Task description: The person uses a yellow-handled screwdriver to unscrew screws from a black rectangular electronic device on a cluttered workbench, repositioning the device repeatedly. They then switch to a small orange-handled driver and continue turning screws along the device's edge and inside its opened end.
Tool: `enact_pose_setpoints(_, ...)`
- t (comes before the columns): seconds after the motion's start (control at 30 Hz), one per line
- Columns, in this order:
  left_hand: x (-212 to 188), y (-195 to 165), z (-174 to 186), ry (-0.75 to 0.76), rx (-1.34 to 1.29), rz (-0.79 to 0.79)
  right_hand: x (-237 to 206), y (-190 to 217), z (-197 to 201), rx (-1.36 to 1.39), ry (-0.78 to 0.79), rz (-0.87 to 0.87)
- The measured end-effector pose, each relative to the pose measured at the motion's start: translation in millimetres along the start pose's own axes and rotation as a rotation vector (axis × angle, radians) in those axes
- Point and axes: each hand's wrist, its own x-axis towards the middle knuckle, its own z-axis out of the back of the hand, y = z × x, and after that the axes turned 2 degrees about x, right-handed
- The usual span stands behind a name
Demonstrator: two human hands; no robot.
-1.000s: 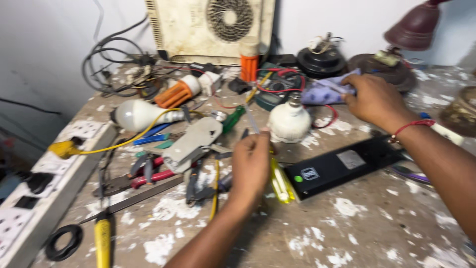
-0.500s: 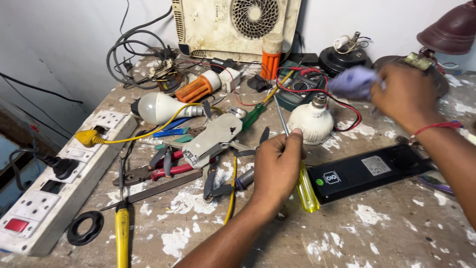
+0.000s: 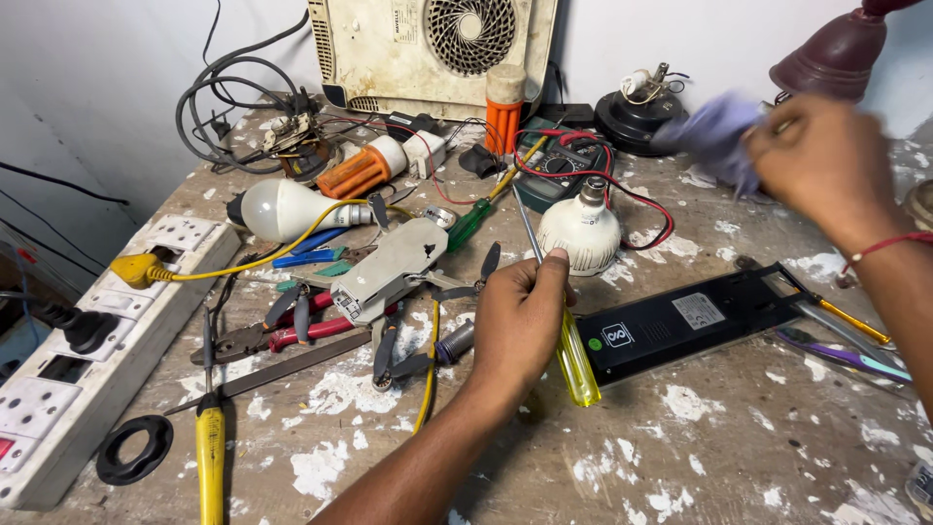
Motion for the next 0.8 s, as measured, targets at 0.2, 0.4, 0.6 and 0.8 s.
enact_pose_setpoints(0.2,-1.0,3.9,-2.9,0.038,-0.028,-0.02,-45.5,56.7,7.5,0.008,0.361,-0.068)
enact_pose_setpoints(0.4,1.7,11.7,-10.8,0.163,-0.331,0.006,-111.8,97.1,19.6,0.349,0.756,-0.172)
enact_pose_setpoints(0.6,-5.3,15.3,-16.9,0.275,-0.441,0.069,-157.5,90.2,26.4,0.76,0.785,-0.12)
enact_pose_setpoints(0.8,3.1,16.3,-18.1,0.237,-0.608,0.153,-160.4,52.2,39.7,0.818,0.616,-0.106)
